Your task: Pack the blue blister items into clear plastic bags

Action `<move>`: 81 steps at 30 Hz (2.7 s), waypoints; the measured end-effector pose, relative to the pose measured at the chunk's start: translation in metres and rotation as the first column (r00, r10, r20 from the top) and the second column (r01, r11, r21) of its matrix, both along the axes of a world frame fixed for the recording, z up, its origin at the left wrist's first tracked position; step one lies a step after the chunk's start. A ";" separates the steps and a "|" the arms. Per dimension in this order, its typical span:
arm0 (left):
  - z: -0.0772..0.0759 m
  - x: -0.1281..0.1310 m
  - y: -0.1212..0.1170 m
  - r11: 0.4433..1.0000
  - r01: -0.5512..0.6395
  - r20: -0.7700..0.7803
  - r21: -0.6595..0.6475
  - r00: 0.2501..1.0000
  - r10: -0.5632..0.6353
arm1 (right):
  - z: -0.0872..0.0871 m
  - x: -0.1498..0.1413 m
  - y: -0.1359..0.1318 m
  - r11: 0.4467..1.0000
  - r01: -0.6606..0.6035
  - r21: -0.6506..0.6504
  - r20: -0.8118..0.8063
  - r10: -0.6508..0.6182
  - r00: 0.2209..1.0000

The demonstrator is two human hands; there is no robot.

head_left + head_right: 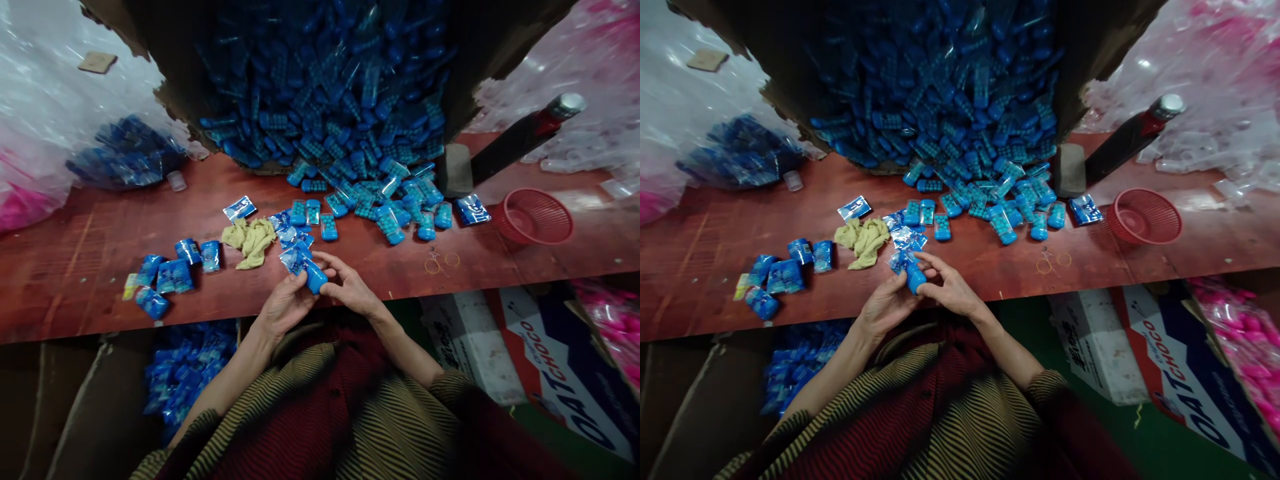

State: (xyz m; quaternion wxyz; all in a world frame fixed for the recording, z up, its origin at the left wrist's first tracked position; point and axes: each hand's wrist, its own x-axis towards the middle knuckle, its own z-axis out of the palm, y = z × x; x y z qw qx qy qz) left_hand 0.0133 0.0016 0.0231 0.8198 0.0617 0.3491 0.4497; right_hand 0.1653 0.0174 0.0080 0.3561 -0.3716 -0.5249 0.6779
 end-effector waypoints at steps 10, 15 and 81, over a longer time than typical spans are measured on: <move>0.007 0.006 0.002 1.000 -0.013 -0.083 0.006 0.996 0.013 | -0.002 -0.007 -0.002 0.995 0.078 -0.054 0.014 -0.077 0.997; 0.007 0.005 0.004 0.998 -0.034 -0.114 -0.049 0.993 0.029 | -0.009 -0.011 -0.003 0.993 0.093 -0.075 -0.009 -0.094 0.996; -0.007 -0.064 -0.006 0.920 -0.392 -0.360 -0.002 0.859 0.365 | -0.015 -0.033 0.049 0.755 -0.422 0.502 0.813 -0.244 0.529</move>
